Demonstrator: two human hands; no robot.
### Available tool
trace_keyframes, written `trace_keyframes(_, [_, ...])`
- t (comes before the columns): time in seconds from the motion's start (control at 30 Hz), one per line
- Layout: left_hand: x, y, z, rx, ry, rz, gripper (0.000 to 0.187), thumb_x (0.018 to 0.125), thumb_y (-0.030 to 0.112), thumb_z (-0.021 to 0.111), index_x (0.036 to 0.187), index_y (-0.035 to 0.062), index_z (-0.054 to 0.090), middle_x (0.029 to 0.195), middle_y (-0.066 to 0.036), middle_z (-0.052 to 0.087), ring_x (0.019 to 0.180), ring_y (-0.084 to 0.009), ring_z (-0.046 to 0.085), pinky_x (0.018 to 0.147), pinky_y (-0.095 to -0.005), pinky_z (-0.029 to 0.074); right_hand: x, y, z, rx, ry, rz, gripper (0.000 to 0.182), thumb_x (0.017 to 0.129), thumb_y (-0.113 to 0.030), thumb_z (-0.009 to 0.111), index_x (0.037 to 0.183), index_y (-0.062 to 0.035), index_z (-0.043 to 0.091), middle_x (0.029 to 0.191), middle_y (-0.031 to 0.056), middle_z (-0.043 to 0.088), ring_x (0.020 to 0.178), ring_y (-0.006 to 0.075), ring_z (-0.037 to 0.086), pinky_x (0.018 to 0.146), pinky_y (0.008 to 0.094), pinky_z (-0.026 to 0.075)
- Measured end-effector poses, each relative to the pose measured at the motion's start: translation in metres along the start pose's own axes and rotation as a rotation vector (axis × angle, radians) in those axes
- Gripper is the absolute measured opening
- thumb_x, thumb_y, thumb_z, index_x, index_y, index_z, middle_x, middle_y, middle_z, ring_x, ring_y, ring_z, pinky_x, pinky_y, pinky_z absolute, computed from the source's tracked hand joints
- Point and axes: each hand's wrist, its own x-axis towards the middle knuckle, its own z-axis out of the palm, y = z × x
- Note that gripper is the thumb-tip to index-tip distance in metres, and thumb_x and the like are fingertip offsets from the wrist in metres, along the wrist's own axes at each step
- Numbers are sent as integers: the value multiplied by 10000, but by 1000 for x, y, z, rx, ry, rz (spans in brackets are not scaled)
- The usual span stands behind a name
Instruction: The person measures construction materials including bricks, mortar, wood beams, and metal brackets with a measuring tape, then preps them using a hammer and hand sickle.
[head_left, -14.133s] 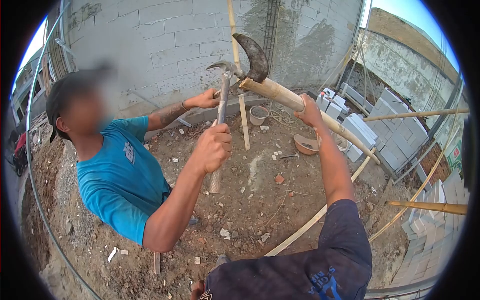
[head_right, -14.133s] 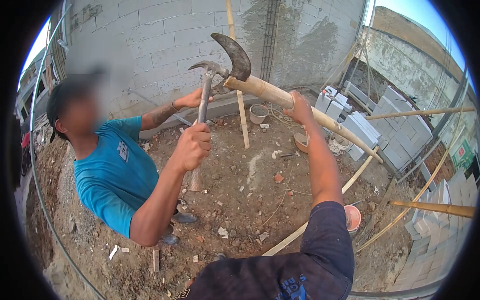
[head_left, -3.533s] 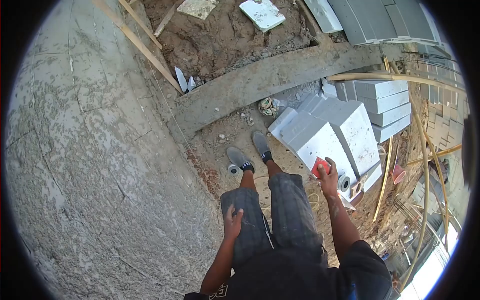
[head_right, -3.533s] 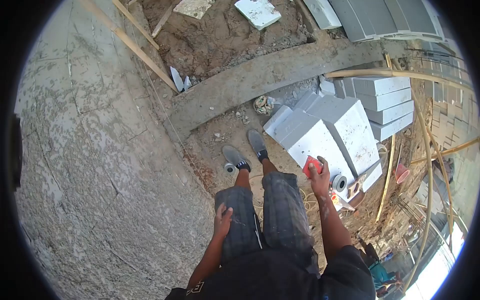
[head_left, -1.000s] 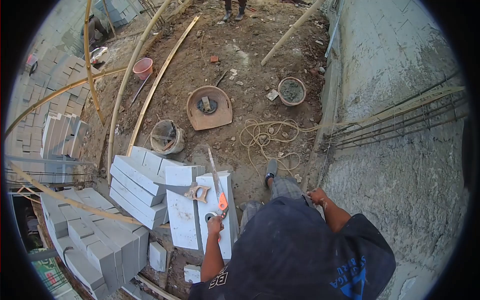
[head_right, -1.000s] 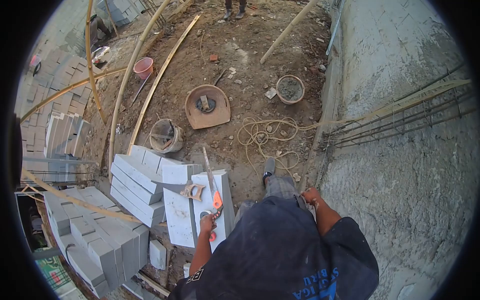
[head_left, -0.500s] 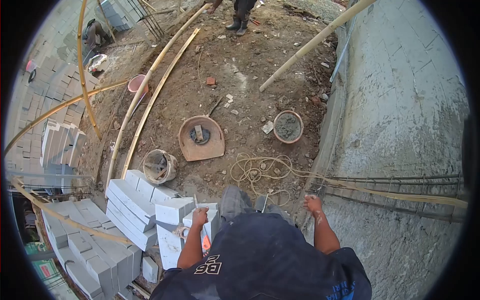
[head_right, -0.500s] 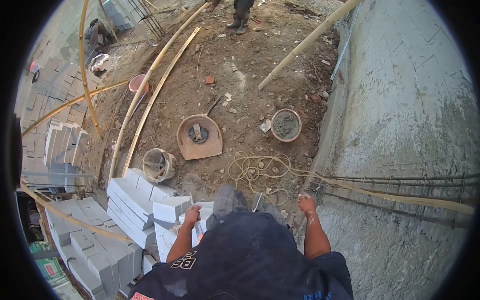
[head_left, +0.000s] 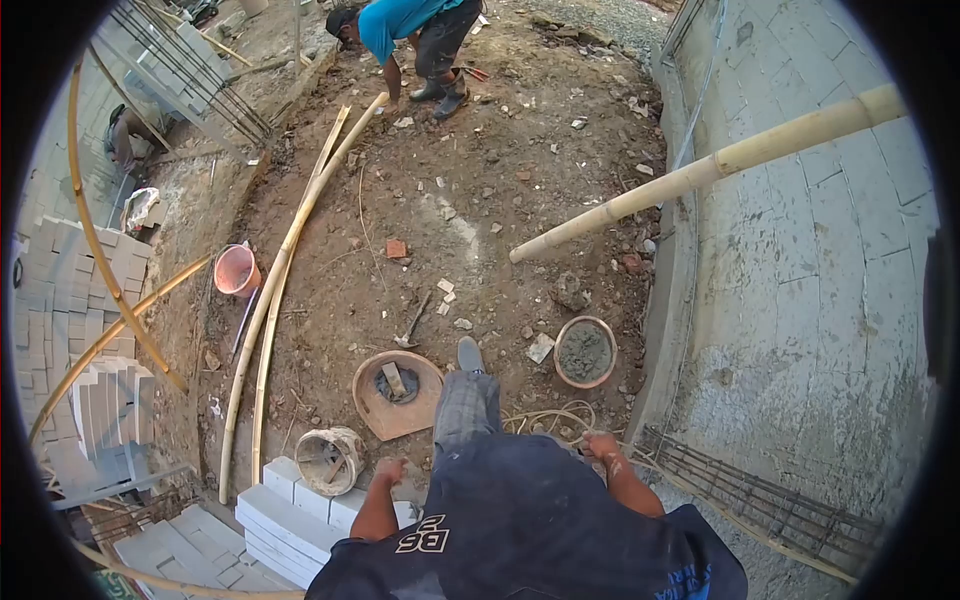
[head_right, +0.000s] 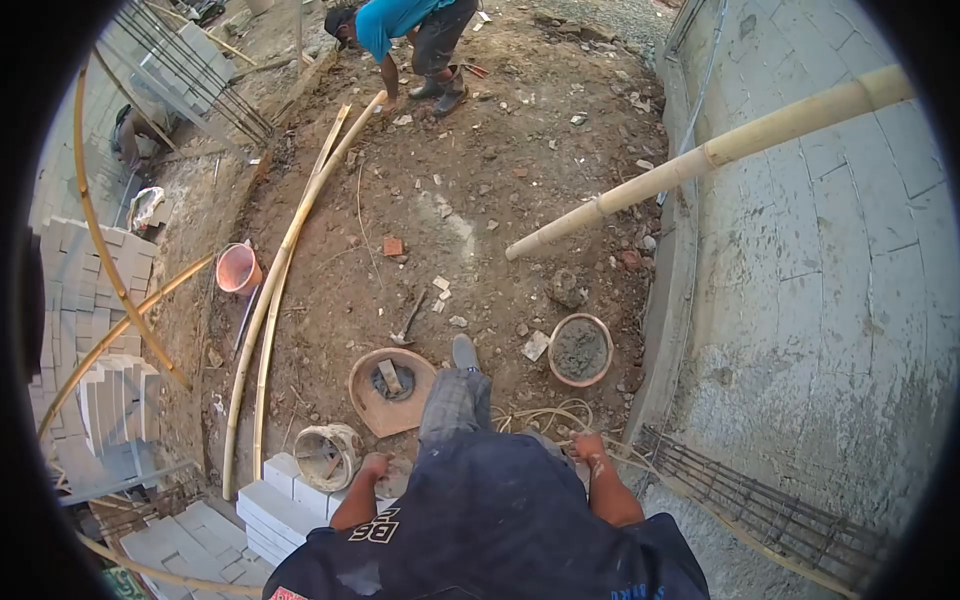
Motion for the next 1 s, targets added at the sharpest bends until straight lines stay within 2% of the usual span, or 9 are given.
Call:
trace_keyframes(0.03, [29, 17, -52, 87, 170, 145, 278, 809, 228, 587, 1013, 39, 595, 811, -68, 623, 703, -199, 605, 495, -290, 476, 9, -31, 1, -28, -105, -85, 262, 846, -244, 628, 907, 8, 586, 752, 78, 604, 617, 170, 580, 551, 310, 479])
trace_keyframes(0.07, [-2, 86, -111, -784, 269, 5, 273, 822, 215, 582, 1012, 20, 569, 780, -57, 596, 638, -162, 580, 486, -257, 445, 19, -51, 1, -50, -216, -162, 256, 845, -234, 627, 909, 11, 587, 766, 81, 606, 635, 168, 582, 582, 308, 486])
trace_keyframes(0.13, [-6, 169, -215, -816, 446, 195, 304, 845, 255, 583, 1030, 16, 545, 750, -42, 574, 588, -107, 534, 509, -230, 428, 10, -127, 5, -130, -34, -499, 253, 849, -230, 617, 908, 13, 581, 771, 61, 602, 648, 147, 572, 588, 283, 466])
trace_keyframes(0.3, [27, 316, -377, -851, 556, 454, 294, 856, 276, 583, 1027, 38, 549, 764, -34, 574, 600, -104, 543, 528, -229, 436, -9, -295, 4, 202, 65, -563, 284, 860, -269, 596, 957, -3, 584, 791, 48, 609, 666, 117, 569, 580, 264, 451])
trace_keyframes(0.57, [174, 426, -376, -827, 225, 247, 253, 842, 248, 599, 984, 43, 559, 742, -47, 580, 606, -121, 575, 497, -242, 437, 100, -428, 30, -68, 152, -499, 308, 799, -278, 643, 936, -2, 648, 839, 147, 664, 779, 223, 632, 706, 340, 473])
trace_keyframes(0.63, [198, 430, -356, -451, 183, 109, 370, 832, 310, 575, 1055, 15, 597, 870, -100, 638, 742, -209, 620, 631, -328, 484, 124, -456, 35, -169, 231, -576, 327, 798, -297, 648, 924, 5, 646, 812, 117, 658, 746, 185, 624, 678, 321, 477])
trace_keyframes(0.7, [212, 405, -348, 189, 259, 263, 397, 797, 363, 595, 957, 2, 628, 901, -143, 640, 769, -294, 618, 699, -409, 491, 130, -509, 32, -272, 300, -606, 346, 797, -316, 652, 911, 11, 644, 785, 86, 653, 712, 147, 617, 649, 301, 482])
trace_keyframes(0.77, [204, 431, -370, 286, 118, 165, 379, 809, 334, 579, 990, 4, 619, 922, -141, 640, 803, -286, 615, 718, -402, 486, 102, -589, 2, -174, 121, -435, 389, 786, -343, 659, 951, 9, 641, 772, 90, 654, 690, 163, 626, 651, 312, 487])
trace_keyframes(1.0, [256, 604, -488, 261, 116, 106, 344, 852, 234, 524, 1105, 10, 586, 992, -133, 641, 920, -260, 605, 784, -378, 469, 168, -809, -76, -70, 177, -552, 285, 816, -267, 643, 906, 2, 625, 702, 65, 620, 602, 119, 559, 571, 291, 452])
